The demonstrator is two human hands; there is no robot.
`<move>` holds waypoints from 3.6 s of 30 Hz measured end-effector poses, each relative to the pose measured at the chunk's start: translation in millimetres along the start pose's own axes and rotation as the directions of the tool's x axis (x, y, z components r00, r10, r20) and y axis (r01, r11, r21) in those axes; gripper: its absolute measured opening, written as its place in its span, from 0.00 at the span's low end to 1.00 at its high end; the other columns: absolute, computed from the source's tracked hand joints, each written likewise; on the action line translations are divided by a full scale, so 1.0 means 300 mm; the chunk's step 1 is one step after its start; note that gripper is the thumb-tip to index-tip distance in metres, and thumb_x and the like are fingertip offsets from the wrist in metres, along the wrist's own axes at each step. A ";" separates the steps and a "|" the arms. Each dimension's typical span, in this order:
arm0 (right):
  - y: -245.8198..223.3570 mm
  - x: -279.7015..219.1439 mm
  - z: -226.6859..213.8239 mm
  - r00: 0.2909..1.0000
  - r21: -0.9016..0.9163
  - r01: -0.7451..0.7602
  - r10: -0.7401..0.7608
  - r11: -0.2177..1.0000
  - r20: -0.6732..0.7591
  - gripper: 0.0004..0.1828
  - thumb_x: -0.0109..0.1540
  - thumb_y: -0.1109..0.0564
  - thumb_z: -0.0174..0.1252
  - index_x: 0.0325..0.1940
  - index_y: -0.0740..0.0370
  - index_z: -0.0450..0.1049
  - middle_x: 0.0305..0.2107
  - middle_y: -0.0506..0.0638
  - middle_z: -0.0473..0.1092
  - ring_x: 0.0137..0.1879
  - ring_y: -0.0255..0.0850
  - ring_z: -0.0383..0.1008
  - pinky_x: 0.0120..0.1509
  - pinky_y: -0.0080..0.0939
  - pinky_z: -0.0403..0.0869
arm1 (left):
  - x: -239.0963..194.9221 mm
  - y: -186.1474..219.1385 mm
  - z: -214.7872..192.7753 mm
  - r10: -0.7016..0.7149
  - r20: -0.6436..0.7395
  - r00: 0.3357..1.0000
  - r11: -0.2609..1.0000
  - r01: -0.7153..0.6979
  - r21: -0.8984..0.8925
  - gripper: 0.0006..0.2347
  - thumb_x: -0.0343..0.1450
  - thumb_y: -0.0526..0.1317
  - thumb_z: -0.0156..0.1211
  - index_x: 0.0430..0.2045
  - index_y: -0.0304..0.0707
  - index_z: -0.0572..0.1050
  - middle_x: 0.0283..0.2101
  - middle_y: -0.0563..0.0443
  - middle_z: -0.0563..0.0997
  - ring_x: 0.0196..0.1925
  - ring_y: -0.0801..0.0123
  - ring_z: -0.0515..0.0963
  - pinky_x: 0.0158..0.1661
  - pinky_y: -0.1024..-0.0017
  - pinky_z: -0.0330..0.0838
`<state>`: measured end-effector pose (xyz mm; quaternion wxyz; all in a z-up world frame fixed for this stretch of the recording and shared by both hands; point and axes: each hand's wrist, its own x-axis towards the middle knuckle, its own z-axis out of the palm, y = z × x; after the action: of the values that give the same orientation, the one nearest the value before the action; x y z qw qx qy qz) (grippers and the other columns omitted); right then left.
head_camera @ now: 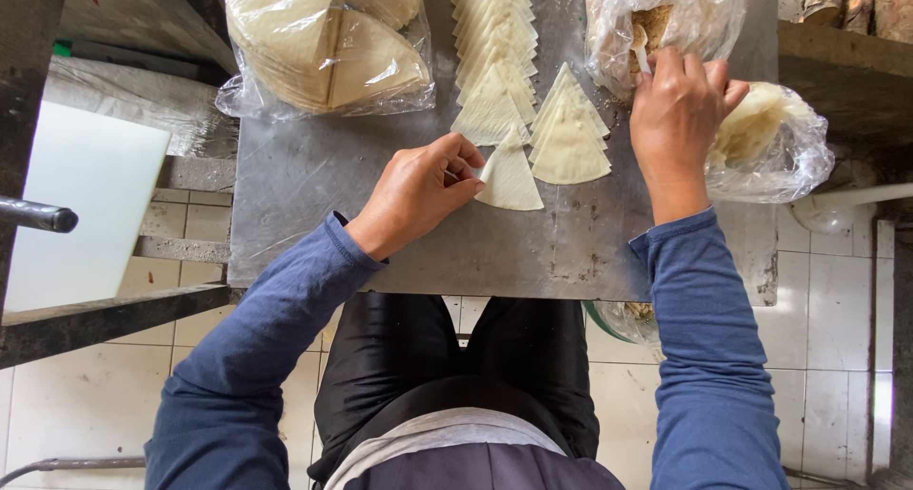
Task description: The person repeatedly scoops a brown filling onto triangular pastry sheets, folds them into triangular packets, and places them into a container. The process is continuous and repetitive throughout the clip.
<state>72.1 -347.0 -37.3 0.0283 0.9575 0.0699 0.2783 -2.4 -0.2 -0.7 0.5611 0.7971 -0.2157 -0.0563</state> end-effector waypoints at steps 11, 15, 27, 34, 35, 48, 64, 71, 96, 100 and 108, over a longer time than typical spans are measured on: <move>-0.012 0.032 -0.040 0.957 0.573 -0.289 0.208 0.767 0.204 0.03 0.68 0.62 0.63 0.46 0.64 0.80 0.35 0.54 0.79 0.40 0.41 0.80 0.47 0.43 0.75 | 0.004 -0.009 0.000 0.001 0.005 1.000 1.000 -0.001 0.013 0.09 0.69 0.32 0.67 0.38 0.31 0.75 0.30 0.47 0.83 0.33 0.70 0.85 0.35 0.73 0.80; -0.011 0.038 -0.053 0.961 0.687 -0.278 0.191 0.671 0.203 0.03 0.69 0.65 0.62 0.46 0.68 0.80 0.33 0.54 0.79 0.38 0.35 0.80 0.43 0.34 0.75 | 0.003 -0.012 0.002 -0.006 0.011 1.000 1.000 0.006 0.020 0.09 0.69 0.33 0.67 0.38 0.31 0.74 0.30 0.47 0.84 0.33 0.70 0.86 0.35 0.73 0.80; 0.036 0.017 -0.159 0.931 0.825 -0.346 0.275 0.447 0.242 0.05 0.72 0.69 0.58 0.50 0.70 0.79 0.38 0.52 0.78 0.40 0.31 0.77 0.43 0.29 0.74 | 0.000 0.003 -0.009 -0.076 0.014 0.997 0.997 0.076 0.029 0.09 0.68 0.33 0.67 0.38 0.31 0.74 0.31 0.46 0.84 0.34 0.67 0.86 0.35 0.71 0.79; 0.020 -0.060 -0.241 0.915 0.917 -0.363 0.249 0.168 0.316 0.06 0.74 0.69 0.58 0.54 0.71 0.78 0.43 0.52 0.76 0.43 0.32 0.76 0.56 0.31 0.76 | 0.002 -0.001 -0.011 -0.086 0.014 0.996 0.996 0.086 0.006 0.08 0.68 0.34 0.66 0.37 0.31 0.75 0.32 0.46 0.85 0.36 0.68 0.87 0.38 0.72 0.80; 0.008 -0.066 -0.251 0.919 0.919 -0.366 0.214 0.148 0.332 0.06 0.74 0.69 0.58 0.54 0.70 0.77 0.43 0.52 0.76 0.44 0.32 0.76 0.56 0.32 0.76 | 0.002 -0.002 -0.011 -0.081 0.014 0.997 0.997 0.081 0.015 0.08 0.68 0.34 0.66 0.37 0.31 0.75 0.32 0.47 0.85 0.36 0.69 0.86 0.38 0.72 0.80; -0.248 -0.143 -0.326 0.893 0.760 -0.157 -0.238 0.630 0.381 0.06 0.65 0.61 0.61 0.46 0.61 0.79 0.36 0.48 0.76 0.44 0.38 0.75 0.51 0.40 0.69 | -0.001 0.000 -0.013 -0.074 0.013 0.997 0.997 0.073 0.006 0.09 0.68 0.35 0.66 0.36 0.31 0.75 0.30 0.47 0.84 0.33 0.69 0.86 0.36 0.72 0.79; -0.281 -0.196 -0.367 0.842 0.238 0.530 -0.538 0.814 -0.038 0.15 0.63 0.60 0.70 0.53 0.55 0.79 0.40 0.40 0.72 0.50 0.39 0.69 0.61 0.49 0.55 | 0.000 -0.004 -0.013 -0.095 0.036 0.995 0.995 0.094 0.028 0.09 0.68 0.35 0.66 0.37 0.32 0.75 0.32 0.46 0.84 0.34 0.66 0.86 0.36 0.71 0.79; -0.290 -0.199 -0.377 0.832 0.216 0.546 -0.555 0.809 -0.025 0.17 0.61 0.61 0.68 0.55 0.55 0.80 0.42 0.39 0.72 0.51 0.37 0.69 0.61 0.49 0.56 | -0.002 -0.006 -0.009 -0.063 0.022 0.998 0.998 0.062 0.020 0.09 0.68 0.34 0.66 0.37 0.31 0.75 0.32 0.45 0.84 0.35 0.66 0.87 0.37 0.71 0.79; -0.031 -0.074 -0.173 0.936 0.442 0.249 -0.332 0.862 0.120 0.08 0.70 0.59 0.63 0.54 0.54 0.77 0.47 0.48 0.72 0.59 0.45 0.69 0.69 0.46 0.64 | -0.011 -0.020 0.009 0.128 -0.008 0.992 0.989 -0.127 0.081 0.06 0.72 0.34 0.61 0.39 0.35 0.74 0.37 0.45 0.85 0.40 0.59 0.87 0.39 0.69 0.79; -0.155 -0.095 -0.289 0.792 0.717 0.213 -0.547 0.664 0.271 0.16 0.56 0.57 0.68 0.48 0.54 0.80 0.41 0.47 0.74 0.51 0.44 0.71 0.58 0.46 0.65 | -0.016 -0.014 0.015 0.245 0.005 0.969 0.955 -0.242 0.171 0.07 0.71 0.32 0.62 0.40 0.36 0.74 0.37 0.46 0.84 0.39 0.57 0.85 0.37 0.67 0.78; -0.238 -0.082 -0.337 0.785 0.719 0.330 -0.601 0.612 0.151 0.11 0.58 0.60 0.67 0.44 0.55 0.79 0.37 0.48 0.71 0.47 0.45 0.73 0.54 0.45 0.67 | -0.007 -0.023 0.027 0.296 0.065 0.953 0.920 -0.302 0.249 0.09 0.70 0.33 0.64 0.42 0.37 0.74 0.36 0.48 0.83 0.38 0.58 0.84 0.37 0.66 0.77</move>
<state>-11.1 -278.6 28.5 -0.2244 0.8845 0.4081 0.0274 -5.0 -4.5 -10.2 0.4526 0.8198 -0.3476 0.0478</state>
